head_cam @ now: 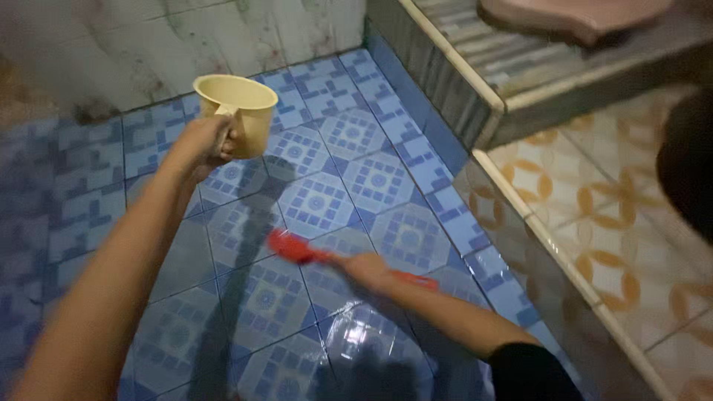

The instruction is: The person is cleaning a tiled floor in a bathroom. They repeatedly scoop water from a yellow cup and pour it onto the floor, then scrub the wet tiles with a red brush. The person works on different sections of the floor throughout the clip.

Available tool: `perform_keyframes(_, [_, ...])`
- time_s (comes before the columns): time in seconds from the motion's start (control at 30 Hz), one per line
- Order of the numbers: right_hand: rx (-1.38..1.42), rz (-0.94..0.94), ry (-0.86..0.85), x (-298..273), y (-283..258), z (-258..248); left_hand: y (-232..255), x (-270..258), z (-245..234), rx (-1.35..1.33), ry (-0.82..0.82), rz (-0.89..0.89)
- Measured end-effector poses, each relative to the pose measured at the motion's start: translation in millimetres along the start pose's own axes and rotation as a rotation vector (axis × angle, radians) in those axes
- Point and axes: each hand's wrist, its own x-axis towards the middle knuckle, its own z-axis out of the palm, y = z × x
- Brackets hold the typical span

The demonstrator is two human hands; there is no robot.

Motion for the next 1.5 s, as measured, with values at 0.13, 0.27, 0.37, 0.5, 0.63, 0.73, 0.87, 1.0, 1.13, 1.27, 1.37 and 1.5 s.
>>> perform_keyframes(0.13, [-0.202, 0.478, 0.216, 23, 128, -27, -7, 53, -63, 0.067, 0.105, -0.003])
perform_keyframes(0.27, [-0.104, 0.653, 0.407, 34, 190, -42, -14, 108, -91, 0.269, 0.209, 0.163])
perform_keyframes(0.37, [-0.183, 0.611, 0.363, 64, 155, -27, -36, 144, -98, 0.466, 0.219, 0.313])
perform_keyframes(0.5, [-0.207, 0.319, 0.158, 151, 44, 18, -45, 178, -108, 0.569, 0.152, 0.381])
perform_keyframes(0.63, [-0.113, 0.192, 0.121, 248, -90, 64, -58, 187, -90, 0.485, 0.006, 0.364])
perform_keyframes(0.73, [-0.184, 0.151, 0.217, 303, -91, 50, -75, 184, -79, 0.383, -0.058, 0.368])
perform_keyframes(0.87, [-0.150, 0.403, 0.326, 325, 14, -3, -66, 168, -79, 0.364, -0.028, 0.290])
perform_keyframes(1.0, [-0.305, 0.728, 0.404, 254, 125, -47, -57, 170, -87, 0.310, -0.024, 0.331])
perform_keyframes(1.13, [-0.239, 0.788, 0.470, 196, 157, -45, -53, 171, -98, 0.412, -0.061, 0.388])
perform_keyframes(1.27, [-0.278, 0.634, 0.347, 217, 107, -4, -57, 173, -80, 0.446, -0.059, 0.308])
perform_keyframes(1.37, [-0.102, 0.444, 0.288, 260, -4, 27, -57, 176, -49, 0.451, -0.051, 0.373])
perform_keyframes(1.5, [-0.018, 0.113, 0.126, 251, -165, 32, -50, 163, -26, 0.320, -0.084, 0.350])
